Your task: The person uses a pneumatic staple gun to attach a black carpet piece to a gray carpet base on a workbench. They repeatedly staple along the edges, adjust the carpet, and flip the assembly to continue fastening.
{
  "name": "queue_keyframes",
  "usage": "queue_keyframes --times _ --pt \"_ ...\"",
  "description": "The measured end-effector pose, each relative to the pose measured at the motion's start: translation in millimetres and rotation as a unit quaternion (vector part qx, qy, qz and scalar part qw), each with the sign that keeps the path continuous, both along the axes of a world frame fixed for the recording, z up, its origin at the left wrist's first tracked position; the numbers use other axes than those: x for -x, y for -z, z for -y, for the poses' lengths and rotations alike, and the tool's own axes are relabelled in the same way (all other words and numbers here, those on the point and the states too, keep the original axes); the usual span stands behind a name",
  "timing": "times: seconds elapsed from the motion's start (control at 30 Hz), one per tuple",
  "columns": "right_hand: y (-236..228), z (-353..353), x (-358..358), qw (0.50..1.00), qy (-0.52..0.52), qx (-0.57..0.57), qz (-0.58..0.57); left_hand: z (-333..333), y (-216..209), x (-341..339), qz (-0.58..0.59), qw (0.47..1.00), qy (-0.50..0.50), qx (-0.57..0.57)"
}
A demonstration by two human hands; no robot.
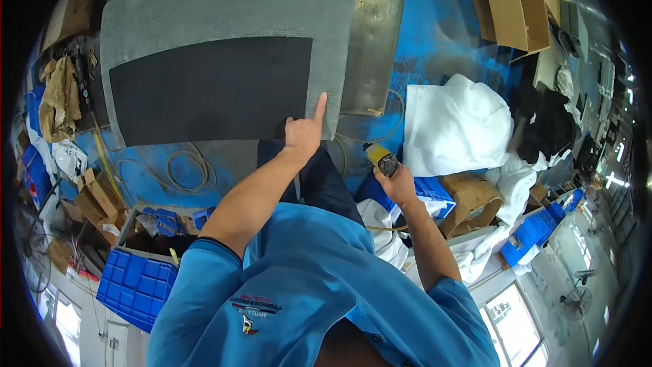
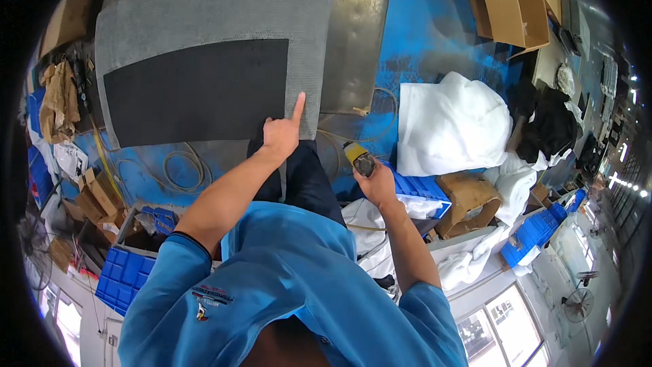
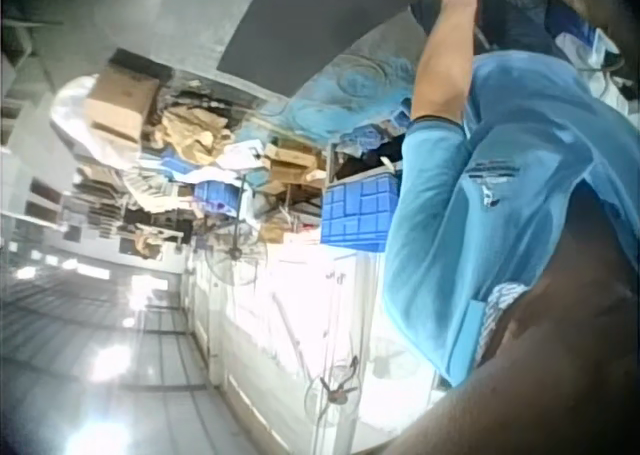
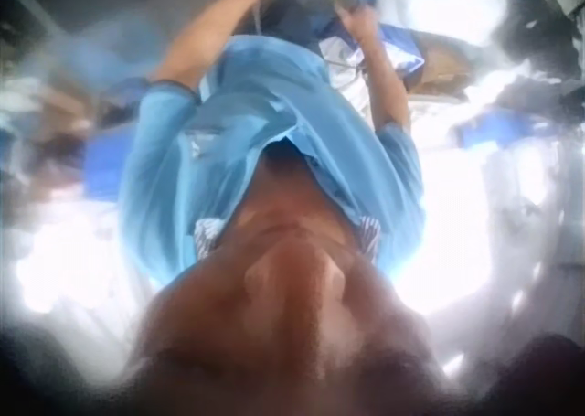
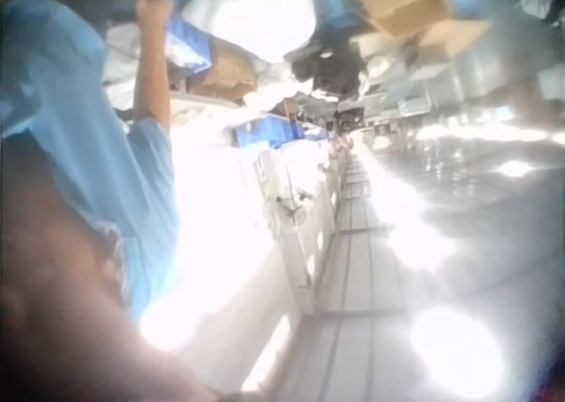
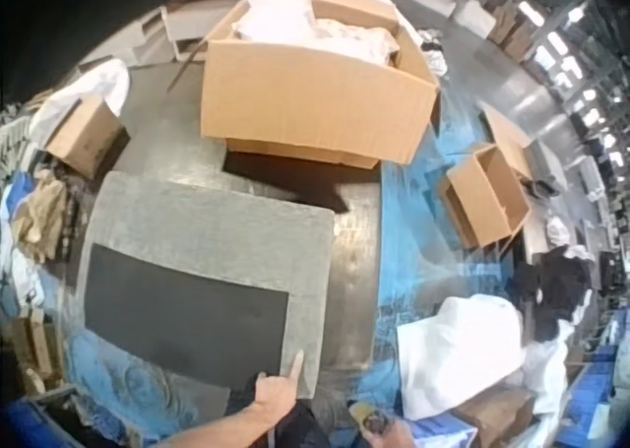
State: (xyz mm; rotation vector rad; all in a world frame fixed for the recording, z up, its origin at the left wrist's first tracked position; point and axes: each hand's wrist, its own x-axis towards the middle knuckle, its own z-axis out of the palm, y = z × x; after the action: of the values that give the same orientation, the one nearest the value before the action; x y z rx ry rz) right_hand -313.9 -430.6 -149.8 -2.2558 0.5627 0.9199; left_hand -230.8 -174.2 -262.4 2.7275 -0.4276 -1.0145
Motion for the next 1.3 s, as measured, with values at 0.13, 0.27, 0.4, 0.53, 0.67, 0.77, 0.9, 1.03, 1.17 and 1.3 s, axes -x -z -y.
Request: queue_keyframes --times 0.13,0.27,0.4,0.53,0.67,0.77,0.9,1.03,1.17,1.3 --pt "5 -4 4 1.0 0.018 -0.004 0.004 -4 2 -1 0.006 1.0 0.019 0.009" --pt "9 -6 10 0.999 0.036 -0.031 0.027 -10 0 2 -0.009 0.999 0.04 0.003" --pt "17 -6 18 0.999 0.031 -0.031 0.018 -11 -5 -2 -0.027 0.999 0.026 0.007" --pt "9 -15 8 1.0 0.004 -0.017 0.017 -2 -2 1 -0.053 0.998 -0.023 0.021" --pt "3 -22 -13 0.999 -0.001 -0.028 0.037 -5 -6 1 -0.045 0.999 -0.017 0.025" --pt "3 -20 -20 0.999 -0.015 -0.023 0.039 -5 -3 4 -0.011 1.0 0.009 0.011" --pt "3 -22 -38 0.996 -0.056 -0.046 0.055 -3 12 10 0.029 1.0 0.005 0.005" --pt "11 -40 -75 0.992 -0.086 -0.045 0.081 -2 -8 2 -0.003 1.0 0.004 -0.011" --pt "38 -43 -105 0.96 -0.173 -0.093 0.198 -2 -6 3 -0.003 1.0 0.01 -0.012" --pt "54 -49 -132 0.941 -0.258 -0.079 0.205 -4 -9 -1 -0.025 1.0 0.002 -0.002"
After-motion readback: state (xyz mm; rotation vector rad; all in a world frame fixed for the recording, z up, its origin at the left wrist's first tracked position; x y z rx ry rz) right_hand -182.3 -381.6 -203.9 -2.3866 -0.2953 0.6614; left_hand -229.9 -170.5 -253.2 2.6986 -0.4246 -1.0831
